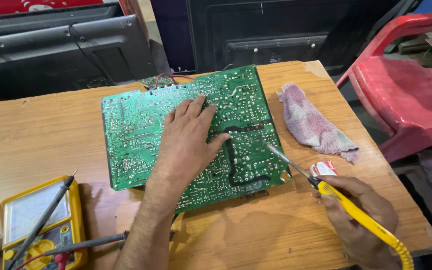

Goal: The person solders joints on a large green circuit board laid on a wooden workbench, holding the board steady with one hand while applying a soldering iron with the other. They briefly walk to a parts shelf to pick up a component, then return and continue soldering, using a solder wire spool and pliers beside the board.

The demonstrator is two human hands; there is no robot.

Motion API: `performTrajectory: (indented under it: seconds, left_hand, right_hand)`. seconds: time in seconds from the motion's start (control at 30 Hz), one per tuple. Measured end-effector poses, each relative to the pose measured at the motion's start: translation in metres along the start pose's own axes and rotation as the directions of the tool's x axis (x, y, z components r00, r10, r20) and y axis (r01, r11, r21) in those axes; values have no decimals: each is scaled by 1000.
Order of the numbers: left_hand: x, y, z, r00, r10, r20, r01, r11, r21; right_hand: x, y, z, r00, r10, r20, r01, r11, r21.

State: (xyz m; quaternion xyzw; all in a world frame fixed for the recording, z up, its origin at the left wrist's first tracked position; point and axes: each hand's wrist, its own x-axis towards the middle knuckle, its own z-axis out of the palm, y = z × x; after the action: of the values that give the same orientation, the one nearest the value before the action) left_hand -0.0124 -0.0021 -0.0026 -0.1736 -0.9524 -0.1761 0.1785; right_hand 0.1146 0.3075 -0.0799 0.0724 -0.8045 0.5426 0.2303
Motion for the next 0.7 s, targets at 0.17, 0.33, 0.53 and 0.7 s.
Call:
performTrajectory:
  seconds: [0.17,0.33,0.53,0.7]
  left_hand:
    - [0,0,0,1000,-11,15,11,1000,-3]
    - [-1,0,1,1000,-10,13,10,1000,-7]
    - [1,1,-1,999,-16,27,16,1000,0]
    - [1,3,-2,999,-24,47,23,1000,17]
  right_hand:
    - [4,-6,-1,995,-93,23,94,995,-43]
    - [14,-27,-5,984,-165,69,175,967,-183]
    - [20,-41,-3,972,-213,97,232,937,-263]
    - [22,-42,-2,967,-231,109,254,917,-309]
